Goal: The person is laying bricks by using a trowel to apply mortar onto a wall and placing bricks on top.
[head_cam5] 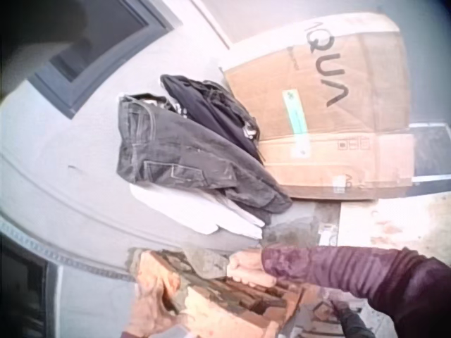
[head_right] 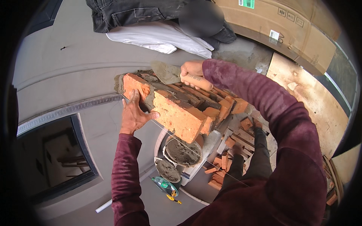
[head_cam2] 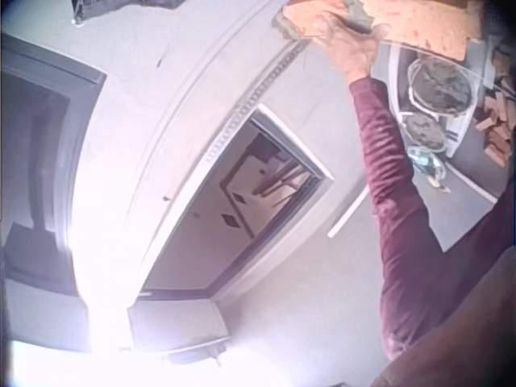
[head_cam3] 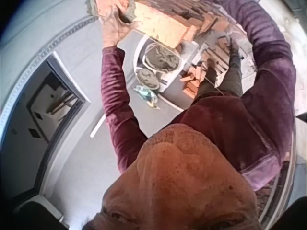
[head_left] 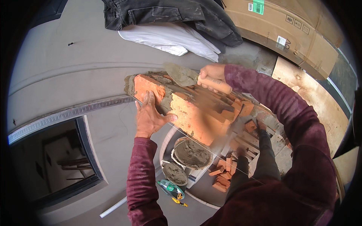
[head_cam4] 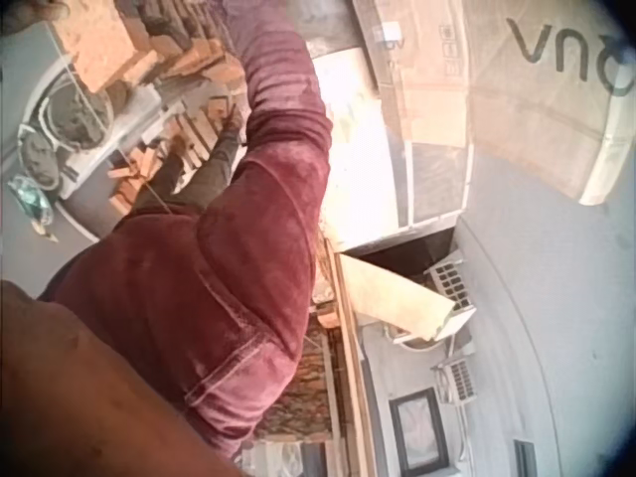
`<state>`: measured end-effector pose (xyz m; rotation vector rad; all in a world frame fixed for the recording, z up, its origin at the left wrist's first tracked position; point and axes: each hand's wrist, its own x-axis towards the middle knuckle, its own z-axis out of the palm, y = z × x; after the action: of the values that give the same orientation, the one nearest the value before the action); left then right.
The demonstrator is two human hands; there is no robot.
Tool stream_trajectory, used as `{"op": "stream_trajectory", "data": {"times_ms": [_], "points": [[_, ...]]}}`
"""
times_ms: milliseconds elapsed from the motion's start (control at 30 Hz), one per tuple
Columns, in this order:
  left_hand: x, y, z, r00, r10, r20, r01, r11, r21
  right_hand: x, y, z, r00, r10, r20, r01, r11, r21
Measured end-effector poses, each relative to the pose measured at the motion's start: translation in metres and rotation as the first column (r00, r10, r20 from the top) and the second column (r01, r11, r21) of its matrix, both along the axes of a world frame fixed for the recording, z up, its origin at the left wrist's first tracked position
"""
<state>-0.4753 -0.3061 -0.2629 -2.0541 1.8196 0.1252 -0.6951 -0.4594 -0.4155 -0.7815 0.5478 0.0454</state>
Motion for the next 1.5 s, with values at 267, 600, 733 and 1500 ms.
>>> {"op": "stream_trajectory", "data": {"times_ms": [267,600,733,1500], "points": [[0.007,0.004,-0.009,0.998,-0.014,-0.063,0.012,0.999,-0.034,0.049,-0.03,-0.028,0.901,0.231,0.368,-0.378,0.833,0.403],[0.008,0.0,-0.008,0.998,-0.022,-0.06,0.021,1.0,-0.02,0.073,-0.05,0.013,0.88,0.374,0.294,-0.437,0.879,0.19],[0.006,0.002,-0.006,0.997,-0.03,-0.065,0.029,1.0,-0.012,-0.011,-0.022,0.019,0.852,0.485,0.197,-0.487,0.873,-0.043],[0.009,0.008,-0.006,0.999,-0.051,0.019,0.051,0.998,0.036,-0.139,0.003,-0.028,0.873,0.465,0.149,-0.457,0.885,-0.083]]}}
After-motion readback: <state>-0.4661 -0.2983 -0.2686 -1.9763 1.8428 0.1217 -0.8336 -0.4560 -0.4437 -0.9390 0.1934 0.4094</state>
